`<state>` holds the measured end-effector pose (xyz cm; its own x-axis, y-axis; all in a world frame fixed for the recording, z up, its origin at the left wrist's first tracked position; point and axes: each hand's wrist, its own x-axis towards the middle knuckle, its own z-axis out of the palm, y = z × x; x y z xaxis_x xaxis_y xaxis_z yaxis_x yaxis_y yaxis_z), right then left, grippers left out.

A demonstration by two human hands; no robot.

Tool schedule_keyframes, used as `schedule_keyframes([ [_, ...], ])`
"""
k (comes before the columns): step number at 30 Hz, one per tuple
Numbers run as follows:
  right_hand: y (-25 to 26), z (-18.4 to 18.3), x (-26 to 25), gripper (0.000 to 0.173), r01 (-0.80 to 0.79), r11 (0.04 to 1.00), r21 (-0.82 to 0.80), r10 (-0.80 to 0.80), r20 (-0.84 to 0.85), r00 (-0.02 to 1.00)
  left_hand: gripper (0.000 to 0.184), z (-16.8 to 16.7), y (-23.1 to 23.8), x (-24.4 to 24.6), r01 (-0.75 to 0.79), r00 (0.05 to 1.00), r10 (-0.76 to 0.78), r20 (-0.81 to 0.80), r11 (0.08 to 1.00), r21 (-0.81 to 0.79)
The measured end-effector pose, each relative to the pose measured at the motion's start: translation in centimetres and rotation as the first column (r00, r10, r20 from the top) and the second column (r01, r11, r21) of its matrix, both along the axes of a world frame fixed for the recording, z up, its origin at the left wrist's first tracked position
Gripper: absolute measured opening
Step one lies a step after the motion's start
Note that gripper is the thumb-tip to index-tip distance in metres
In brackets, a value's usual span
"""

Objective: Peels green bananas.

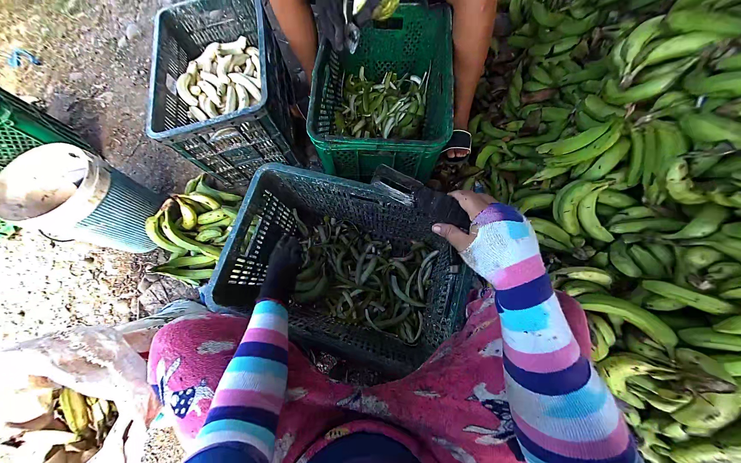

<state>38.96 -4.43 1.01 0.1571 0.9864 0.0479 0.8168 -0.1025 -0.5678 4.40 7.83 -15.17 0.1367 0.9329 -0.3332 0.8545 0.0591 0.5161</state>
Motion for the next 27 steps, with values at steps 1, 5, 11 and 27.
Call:
schedule_keyframes([
  [1,0.3,0.0,0.3,0.050,-0.001,1.000,0.007,0.001,-0.029,1.000,0.040,-1.5,0.5,0.7,-0.013,0.998,0.008,-0.062,0.996,-0.091],
  [5,0.6,0.2,3.3,0.047,0.100,0.995,-0.009,-0.100,-0.108,0.989,0.058,-7.7,1.0,1.7,-0.110,0.936,0.001,-0.353,0.951,-0.290],
  [11,-0.6,-0.1,7.0,0.045,0.295,0.952,-0.083,-0.305,-0.140,0.942,0.063,-11.3,1.1,1.8,-0.007,0.888,-0.169,-0.428,0.925,-0.380],
  [27,8.5,-10.0,-2.5,0.043,0.116,0.641,-0.759,-0.013,0.140,0.990,0.046,12.1,3.2,-4.4,0.000,0.672,-0.060,0.738,0.997,0.081],
])
